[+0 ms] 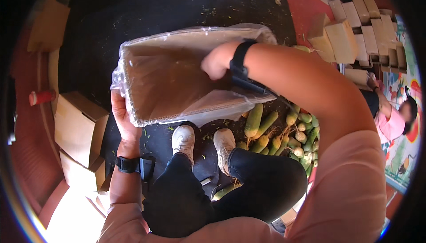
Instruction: The person places a plastic bag into a cardboard box on a digital scale, then picks up green vegetables from a pile on the floor and places them into the box. The person repeats this process, filling the box with vegetables and adjusting the plastic bag.
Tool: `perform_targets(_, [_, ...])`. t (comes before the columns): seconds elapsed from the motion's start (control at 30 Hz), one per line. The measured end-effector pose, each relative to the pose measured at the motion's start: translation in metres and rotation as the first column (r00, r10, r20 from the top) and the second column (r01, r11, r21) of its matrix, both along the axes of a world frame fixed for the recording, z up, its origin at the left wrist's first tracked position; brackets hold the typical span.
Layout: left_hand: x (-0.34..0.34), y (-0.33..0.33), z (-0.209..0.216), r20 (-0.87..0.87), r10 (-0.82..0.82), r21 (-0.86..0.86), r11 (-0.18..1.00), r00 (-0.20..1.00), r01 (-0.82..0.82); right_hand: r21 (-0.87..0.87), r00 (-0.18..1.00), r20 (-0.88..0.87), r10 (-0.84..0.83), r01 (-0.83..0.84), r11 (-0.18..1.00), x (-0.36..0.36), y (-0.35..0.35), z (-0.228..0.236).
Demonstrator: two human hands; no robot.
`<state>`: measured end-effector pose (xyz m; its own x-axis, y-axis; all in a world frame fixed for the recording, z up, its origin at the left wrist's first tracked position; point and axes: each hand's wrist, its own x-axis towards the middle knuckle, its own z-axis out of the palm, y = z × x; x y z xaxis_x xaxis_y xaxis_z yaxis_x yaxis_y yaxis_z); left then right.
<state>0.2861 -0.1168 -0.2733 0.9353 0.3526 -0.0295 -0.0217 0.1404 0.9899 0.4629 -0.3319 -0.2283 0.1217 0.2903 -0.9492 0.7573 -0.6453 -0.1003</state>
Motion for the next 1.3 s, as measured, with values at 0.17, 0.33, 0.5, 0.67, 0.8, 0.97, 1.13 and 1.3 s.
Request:
perform_targets(0.17, [0.007, -0.015, 0.006, 0.054, -0.055, 0.059, 0.997, 0.997, 0.052, -0.196, 0.97, -0.109, -0.217, 0.194, 0.961, -0.012, -0.029, -0.038])
perform_targets(0.33, [-0.005, -0.006, 0.005, 0.022, -0.181, 0.056, 0.982, 0.983, 0.18, -0.031, 0.992, -0.073, -0.104, 0.102, 0.994, -0.011, -0.01, 0.023])
perform_targets(0.5, [-0.005, 0.001, -0.006, -0.023, -0.103, 0.02, 0.994, 0.994, 0.104, 0.814, 0.958, -0.17, -0.229, 0.268, 0.516, -0.01, -0.078, 0.108])
perform_targets(0.67, [-0.007, 0.024, 0.005, -0.039, -0.076, 0.79, 0.608, 0.996, 0.077, 0.858, 0.229, -0.469, -0.853, 0.349, -0.378, -0.127, -0.224, 0.122])
perform_targets(0.8, [-0.022, 0.008, -0.008, -0.2, 0.012, 0.638, 0.761, 0.98, 0.121, 0.853, -0.479, 0.094, -0.873, 0.491, -0.178, -0.313, -0.358, -0.019])
perform_targets(0.97, [-0.045, 0.011, -0.02, -0.599, -0.123, -0.1, 0.992, 0.792, 0.079, 0.697, -0.842, -0.009, -0.54, 0.382, -0.607, -0.457, -0.371, -0.132])
perform_targets(1.13, [-0.058, -0.007, -0.031, -0.75, -0.412, -0.075, 0.831, 0.518, 0.552, 0.853, -0.696, 0.274, -0.664, 0.494, -0.166, -0.418, -0.402, -0.17])
perform_targets(1.3, [-0.056, -0.033, -0.03, -0.842, -0.499, -0.003, 0.382, 0.204, 0.924, 0.742, -0.645, 0.313, -0.697, 0.624, -0.244, -0.315, -0.451, -0.184])
